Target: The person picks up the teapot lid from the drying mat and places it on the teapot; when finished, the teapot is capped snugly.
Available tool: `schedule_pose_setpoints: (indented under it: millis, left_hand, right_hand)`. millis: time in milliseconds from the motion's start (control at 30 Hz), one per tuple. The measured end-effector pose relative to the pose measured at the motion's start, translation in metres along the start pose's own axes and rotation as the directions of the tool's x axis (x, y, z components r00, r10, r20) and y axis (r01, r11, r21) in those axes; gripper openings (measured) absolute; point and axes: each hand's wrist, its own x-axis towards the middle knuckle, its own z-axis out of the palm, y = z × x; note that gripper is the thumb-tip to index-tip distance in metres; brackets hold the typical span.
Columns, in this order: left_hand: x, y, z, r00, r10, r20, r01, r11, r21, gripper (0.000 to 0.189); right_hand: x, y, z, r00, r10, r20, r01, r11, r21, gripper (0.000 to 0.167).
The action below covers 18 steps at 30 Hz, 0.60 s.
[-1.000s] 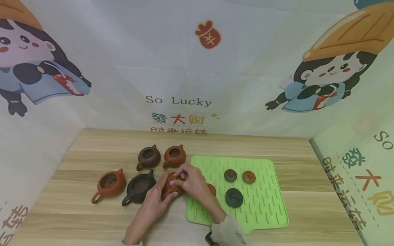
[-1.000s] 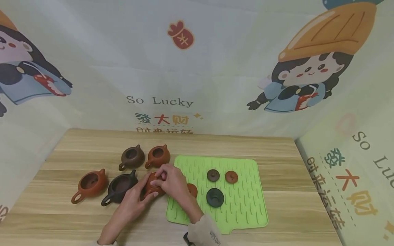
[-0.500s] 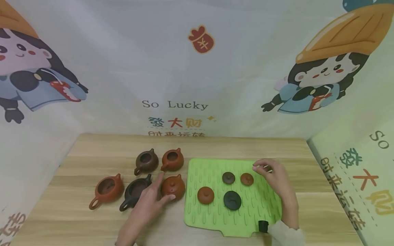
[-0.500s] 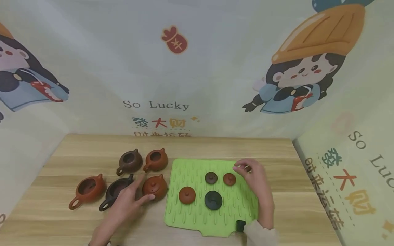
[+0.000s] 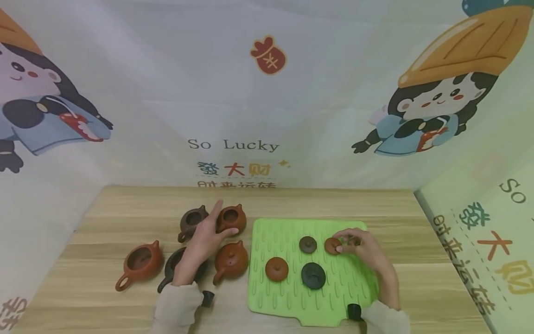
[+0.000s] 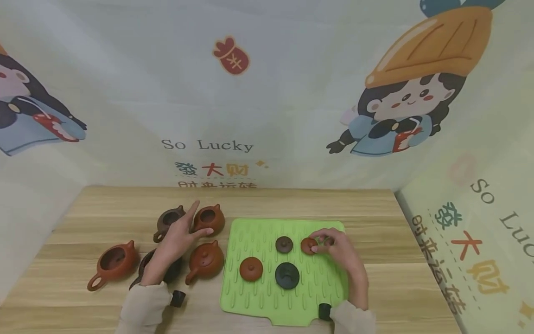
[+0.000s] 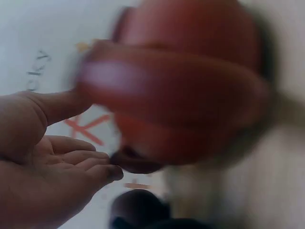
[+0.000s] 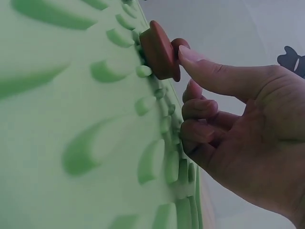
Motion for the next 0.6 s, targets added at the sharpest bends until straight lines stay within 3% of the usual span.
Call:
schedule_pose_setpoints:
  millis: [133, 267, 467, 600]
  left_hand:
    - [-0.006, 0.014, -0.001, 0.997, -0.068, 0.042, 0.070, 0.997, -0.032, 0.102]
    - [-0.012, 0.032, -0.010, 0.995, -0.083, 0.063, 0.086, 0.995, -0.052, 0.094]
    - [-0.016, 0.042, -0.012, 0.996, -0.091, 0.005, 0.091, 0.994, -0.057, 0.080]
    - [-0.018, 0.044, -0.007, 0.994, -0.101, -0.032, 0.099, 0.993, -0.062, 0.076]
  right_hand:
    - [-0.001, 0.002, 0.001, 1.000, 0.002, 0.002, -0.003, 1.000, 0.026, 0.028]
    - [0.000, 0.000, 0.001, 0.999, -0.036, 0.003, 0.036, 0.999, 0.019, 0.026]
    - [0.001, 0.001, 0.004, 0.995, -0.096, 0.010, 0.096, 0.995, 0.013, 0.022]
    - [0.001, 0.004, 0.004, 0.997, -0.074, 0.012, 0.073, 0.996, 0.042, 0.023]
